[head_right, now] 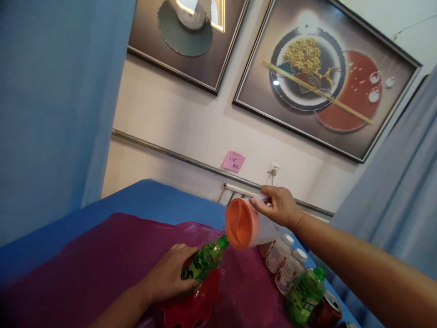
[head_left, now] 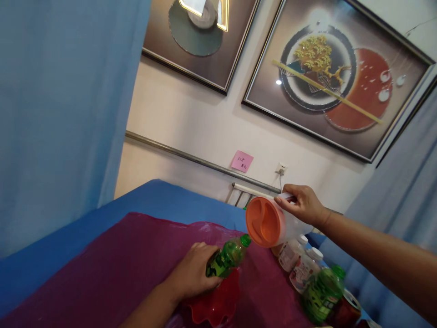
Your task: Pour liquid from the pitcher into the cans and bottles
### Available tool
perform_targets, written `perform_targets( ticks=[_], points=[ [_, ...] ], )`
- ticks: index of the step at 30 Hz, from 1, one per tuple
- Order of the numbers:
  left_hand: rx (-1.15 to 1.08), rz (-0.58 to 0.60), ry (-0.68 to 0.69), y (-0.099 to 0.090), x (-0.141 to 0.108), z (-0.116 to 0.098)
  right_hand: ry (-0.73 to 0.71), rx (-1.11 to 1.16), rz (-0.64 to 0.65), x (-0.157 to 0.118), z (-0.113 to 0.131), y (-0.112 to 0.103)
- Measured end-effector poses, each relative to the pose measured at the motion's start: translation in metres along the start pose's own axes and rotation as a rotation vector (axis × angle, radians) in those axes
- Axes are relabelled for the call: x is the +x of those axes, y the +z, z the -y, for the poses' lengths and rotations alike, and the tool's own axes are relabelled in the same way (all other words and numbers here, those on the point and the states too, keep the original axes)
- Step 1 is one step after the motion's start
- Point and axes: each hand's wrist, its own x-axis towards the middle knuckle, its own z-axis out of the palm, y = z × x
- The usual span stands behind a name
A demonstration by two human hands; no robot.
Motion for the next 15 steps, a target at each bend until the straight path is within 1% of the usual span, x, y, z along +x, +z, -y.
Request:
perform_targets(
  ticks=[7, 15],
  points=[
    [-0.011, -0.002, 0.012, 0.0021, -0.0001, 0.0025, -0.003, 0.006, 0.0, -0.0008, -0.0004, 0.0029],
    [-0.024, -0.003, 0.007, 0.0004, -0.0011, 0.0003, -0.003, 0.004, 0.0, 0.0001, 0.0004, 0.0039]
  ],
)
